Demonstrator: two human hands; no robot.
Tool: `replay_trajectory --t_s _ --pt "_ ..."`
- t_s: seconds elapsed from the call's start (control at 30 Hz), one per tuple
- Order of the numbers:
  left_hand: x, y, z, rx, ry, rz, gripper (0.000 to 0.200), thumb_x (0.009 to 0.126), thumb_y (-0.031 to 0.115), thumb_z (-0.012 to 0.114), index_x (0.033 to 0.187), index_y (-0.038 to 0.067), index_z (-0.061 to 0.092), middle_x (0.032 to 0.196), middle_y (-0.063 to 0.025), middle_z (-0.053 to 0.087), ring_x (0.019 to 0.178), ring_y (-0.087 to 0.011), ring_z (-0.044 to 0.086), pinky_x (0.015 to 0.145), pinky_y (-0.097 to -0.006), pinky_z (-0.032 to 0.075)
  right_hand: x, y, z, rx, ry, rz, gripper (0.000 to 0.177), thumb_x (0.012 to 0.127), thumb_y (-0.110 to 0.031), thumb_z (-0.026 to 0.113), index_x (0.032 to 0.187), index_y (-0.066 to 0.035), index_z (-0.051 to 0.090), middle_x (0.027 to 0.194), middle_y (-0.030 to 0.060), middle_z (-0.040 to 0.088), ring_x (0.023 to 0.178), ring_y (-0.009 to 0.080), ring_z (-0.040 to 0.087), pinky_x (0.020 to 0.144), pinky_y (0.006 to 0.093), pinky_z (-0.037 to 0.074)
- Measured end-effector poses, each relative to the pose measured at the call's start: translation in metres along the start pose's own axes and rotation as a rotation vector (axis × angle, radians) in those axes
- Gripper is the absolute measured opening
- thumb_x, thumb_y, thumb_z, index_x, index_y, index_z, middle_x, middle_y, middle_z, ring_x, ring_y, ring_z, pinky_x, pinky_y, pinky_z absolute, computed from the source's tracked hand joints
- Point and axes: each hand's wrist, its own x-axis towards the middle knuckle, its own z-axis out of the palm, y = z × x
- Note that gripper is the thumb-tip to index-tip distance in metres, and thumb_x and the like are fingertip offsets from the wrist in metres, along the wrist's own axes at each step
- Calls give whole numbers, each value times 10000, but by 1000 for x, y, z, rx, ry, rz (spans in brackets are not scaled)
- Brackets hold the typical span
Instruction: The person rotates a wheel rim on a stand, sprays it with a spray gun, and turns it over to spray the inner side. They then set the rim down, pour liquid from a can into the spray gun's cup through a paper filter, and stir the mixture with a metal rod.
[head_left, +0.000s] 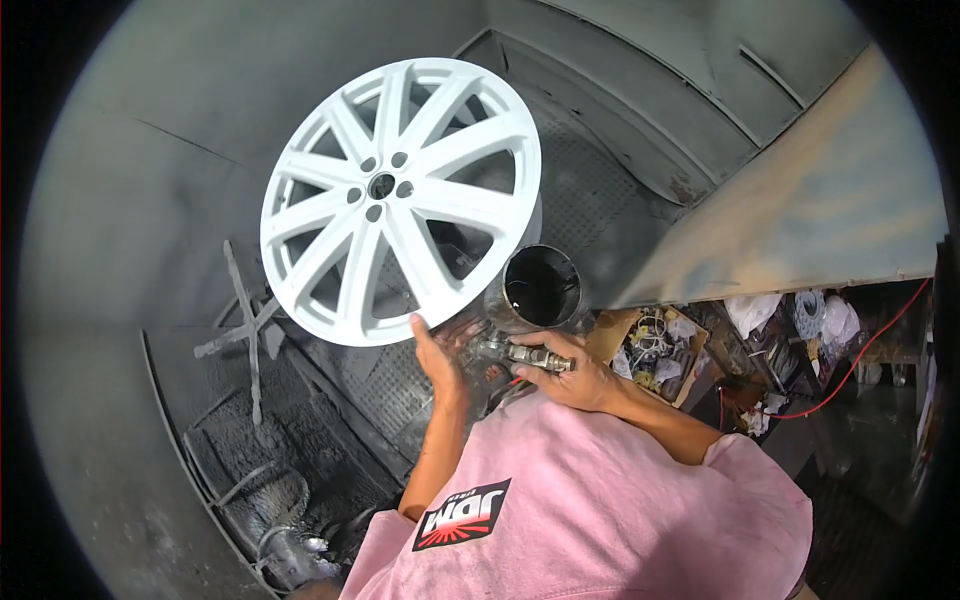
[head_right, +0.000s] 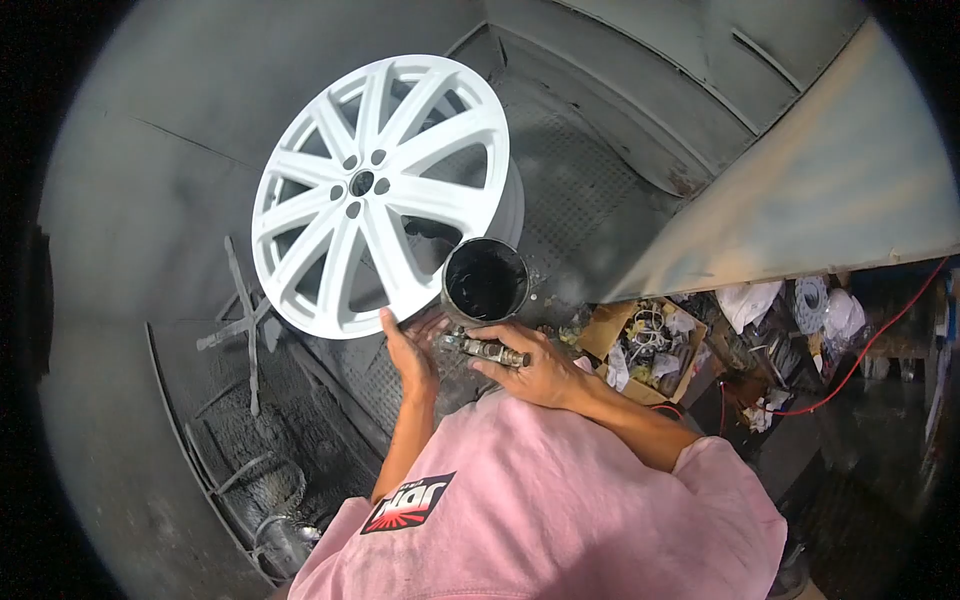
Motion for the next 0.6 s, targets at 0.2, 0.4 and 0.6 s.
replay_trajectory --t_s 0.2,0.4,0.6 --pt "4 27 -37 74 135 163 581 1034 499 470 1136 -66 553 834 -148 688 776 -264 723 712 -372 607 3 21 -15 -66 136 0 346 913 -182 719 1195 -24 593 1138 183 688 1067 330 675 899 381 523" --pt "7 28 -42 88 162 195 476 1040 460 486 1015 -9 565 799 -145 683 720 -229 702 654 -332 580 19 54 -26 -113 244 111 311 922 -157 699 1168 -10 577 1104 191 684 1047 338 665 904 382 504" --pt "-54 86 -17 371 -216 20 385 1036 348 531 865 9 600 740 -135 681 604 -156 616 547 -273 451 21 46 -30 -126 298 136 311 929 -161 699 1170 -7 575 1068 189 691 1008 309 677 875 370 515"
